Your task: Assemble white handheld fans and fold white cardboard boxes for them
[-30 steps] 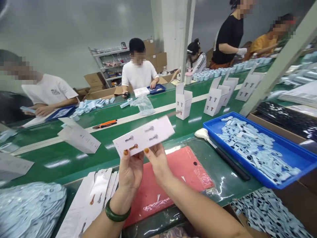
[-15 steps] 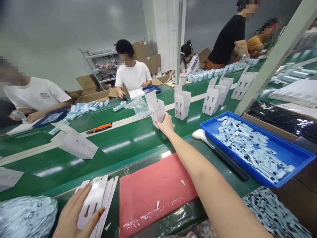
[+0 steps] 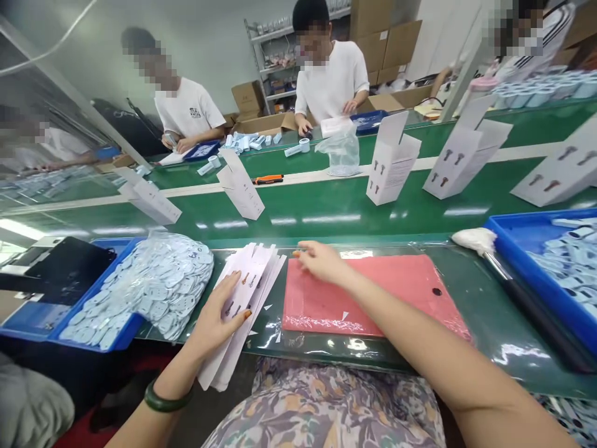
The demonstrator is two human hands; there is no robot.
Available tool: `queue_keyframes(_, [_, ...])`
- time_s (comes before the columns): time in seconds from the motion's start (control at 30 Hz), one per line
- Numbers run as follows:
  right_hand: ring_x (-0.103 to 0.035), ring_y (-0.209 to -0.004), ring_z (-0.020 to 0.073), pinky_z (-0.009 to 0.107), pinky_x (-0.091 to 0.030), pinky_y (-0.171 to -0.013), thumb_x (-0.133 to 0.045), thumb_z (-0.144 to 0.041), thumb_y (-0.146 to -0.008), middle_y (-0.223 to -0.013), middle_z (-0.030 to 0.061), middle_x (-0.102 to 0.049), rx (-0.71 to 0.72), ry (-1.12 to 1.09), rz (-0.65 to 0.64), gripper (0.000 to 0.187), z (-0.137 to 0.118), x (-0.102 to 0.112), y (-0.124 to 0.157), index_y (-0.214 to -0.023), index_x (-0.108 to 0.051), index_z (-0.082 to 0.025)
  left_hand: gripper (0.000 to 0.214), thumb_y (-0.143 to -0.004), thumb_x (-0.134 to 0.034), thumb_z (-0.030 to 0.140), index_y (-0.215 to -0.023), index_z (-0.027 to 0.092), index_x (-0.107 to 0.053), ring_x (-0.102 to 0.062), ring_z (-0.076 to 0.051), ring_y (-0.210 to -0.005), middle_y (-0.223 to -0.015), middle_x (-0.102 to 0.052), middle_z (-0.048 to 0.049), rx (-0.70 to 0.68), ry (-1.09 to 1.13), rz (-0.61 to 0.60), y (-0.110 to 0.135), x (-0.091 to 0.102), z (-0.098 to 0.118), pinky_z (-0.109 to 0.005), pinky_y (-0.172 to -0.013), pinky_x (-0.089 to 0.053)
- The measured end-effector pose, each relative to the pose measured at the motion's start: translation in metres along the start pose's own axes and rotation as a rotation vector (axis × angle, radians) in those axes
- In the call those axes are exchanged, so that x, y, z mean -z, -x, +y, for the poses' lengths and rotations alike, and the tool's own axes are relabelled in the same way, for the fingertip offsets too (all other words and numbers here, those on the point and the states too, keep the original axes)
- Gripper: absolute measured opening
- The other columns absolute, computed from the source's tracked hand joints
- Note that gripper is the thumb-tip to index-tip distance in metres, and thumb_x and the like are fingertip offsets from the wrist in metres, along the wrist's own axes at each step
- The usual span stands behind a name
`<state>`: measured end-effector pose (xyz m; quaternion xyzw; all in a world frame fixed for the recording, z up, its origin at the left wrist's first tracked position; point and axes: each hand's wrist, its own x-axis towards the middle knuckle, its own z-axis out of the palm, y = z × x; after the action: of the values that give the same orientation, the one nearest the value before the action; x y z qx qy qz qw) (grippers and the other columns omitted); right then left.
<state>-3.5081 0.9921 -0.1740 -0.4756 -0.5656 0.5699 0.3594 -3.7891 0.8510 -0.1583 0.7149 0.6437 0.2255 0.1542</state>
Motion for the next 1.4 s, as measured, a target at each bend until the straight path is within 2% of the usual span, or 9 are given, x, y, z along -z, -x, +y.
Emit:
queue_keyframes(0.13, [-0.070, -0.060, 0.0183, 0.030, -0.057, -0.056, -0.071, -0.045, -0.086, -0.073, 0.0055, -0.074, -0.116, -0.129, -0.133, 0.027, -0.013, -0.050, 0.004, -0.092, -0.069, -0.018, 0.076, -0.091, -0.065, 0.047, -0.160, 0.029, -0.038, -0.030, -0.040, -0.157, -0.165, -0.042, -0.0147, -0.195, 0.059, -0.028, 0.015, -0.005, 0.011, -0.064, -0.127, -0.025])
queue_keyframes(0.27, [-0.066, -0.067, 0.0160, 0.029, -0.055, -0.066, -0.070, -0.033, -0.080, -0.073, 0.0021, -0.072, -0.133, -0.219, -0.169, 0.016, -0.029, -0.047, 0.022, -0.083, -0.066, -0.018, 0.086, -0.091, -0.066, 0.058, -0.163, 0.029, -0.030, -0.019, -0.043, -0.160, -0.171, -0.030, -0.0152, -0.257, 0.040, 0.086, 0.011, 0.004, 0.016, -0.065, -0.127, -0.022])
queue_keyframes(0.33, [-0.068, -0.076, 0.0156, 0.028, -0.055, -0.072, -0.072, -0.029, -0.077, -0.083, 0.0019, -0.073, -0.099, -0.262, -0.234, 0.017, -0.036, -0.037, 0.042, -0.091, -0.069, -0.018, 0.072, -0.097, -0.058, 0.055, -0.159, 0.025, -0.040, -0.038, -0.041, -0.151, -0.162, -0.044, -0.0177, -0.216, 0.000, 0.222, 0.002, 0.014, 0.017, -0.060, -0.122, -0.032])
queue_keyframes(0.4, [-0.068, -0.083, 0.0154, 0.028, -0.054, -0.076, -0.075, -0.026, -0.075, -0.091, 0.0018, -0.074, -0.057, -0.316, -0.329, 0.023, -0.040, -0.025, 0.065, -0.097, -0.069, -0.019, 0.053, -0.102, -0.050, 0.049, -0.148, 0.023, -0.056, -0.064, -0.031, -0.118, -0.129, -0.067, -0.0147, -0.167, 0.008, 0.246, -0.007, 0.022, 0.021, -0.047, -0.103, -0.051])
queue_keyframes(0.5, [-0.068, -0.083, 0.0148, 0.027, -0.052, -0.075, -0.079, -0.028, -0.076, -0.093, 0.0021, -0.073, -0.090, -0.390, -0.408, 0.028, -0.034, -0.009, 0.099, -0.099, -0.067, -0.019, 0.040, -0.102, -0.052, 0.043, -0.133, 0.024, -0.069, -0.060, -0.018, -0.070, -0.083, -0.063, -0.0025, -0.162, 0.133, 0.149, -0.012, 0.024, 0.033, -0.030, -0.068, -0.051])
queue_keyframes(0.67, [-0.060, -0.071, 0.0123, 0.025, -0.046, -0.067, -0.083, -0.050, -0.078, -0.083, 0.0012, -0.068, -0.244, -0.422, -0.399, 0.042, -0.007, 0.016, 0.144, -0.097, -0.068, -0.016, 0.031, -0.098, -0.063, 0.034, -0.125, 0.026, -0.075, -0.052, -0.013, -0.061, -0.073, -0.054, 0.0021, -0.269, 0.287, -0.009, -0.012, 0.018, 0.060, -0.024, -0.055, -0.042])
queue_keyframes(0.93, [-0.054, -0.075, 0.0124, 0.027, -0.046, -0.072, -0.071, -0.068, -0.086, -0.089, 0.0035, -0.063, -0.124, -0.447, -0.421, 0.060, -0.001, 0.034, 0.177, -0.110, -0.070, -0.013, 0.034, -0.097, -0.065, 0.027, -0.131, 0.031, -0.072, -0.049, -0.010, -0.060, -0.073, -0.048, 0.0046, -0.402, 0.254, -0.096, -0.030, 0.014, 0.082, -0.022, -0.055, -0.041])
queue_keyframes(1.1, [-0.054, -0.072, 0.0108, 0.023, -0.045, -0.068, -0.068, -0.050, -0.092, -0.089, 0.0015, -0.065, -0.135, -0.320, -0.349, 0.041, -0.004, 0.037, 0.182, -0.114, -0.071, -0.016, 0.034, -0.097, -0.066, 0.024, -0.130, 0.029, -0.072, -0.055, -0.010, -0.064, -0.075, -0.056, 0.0037, -0.438, 0.301, -0.187, -0.031, 0.007, 0.086, -0.021, -0.058, -0.043])
queue_keyframes(1.4, [-0.069, -0.087, 0.0172, 0.025, -0.054, -0.075, -0.075, -0.027, -0.076, -0.100, 0.0023, -0.077, -0.206, -0.227, -0.505, 0.038, -0.001, 0.038, 0.185, -0.112, -0.077, -0.017, 0.036, -0.101, -0.059, 0.035, -0.135, 0.027, -0.068, -0.071, -0.019, -0.086, -0.103, -0.076, -0.0054, -0.436, 0.300, -0.491, -0.034, 0.005, 0.097, -0.030, -0.078, -0.054])
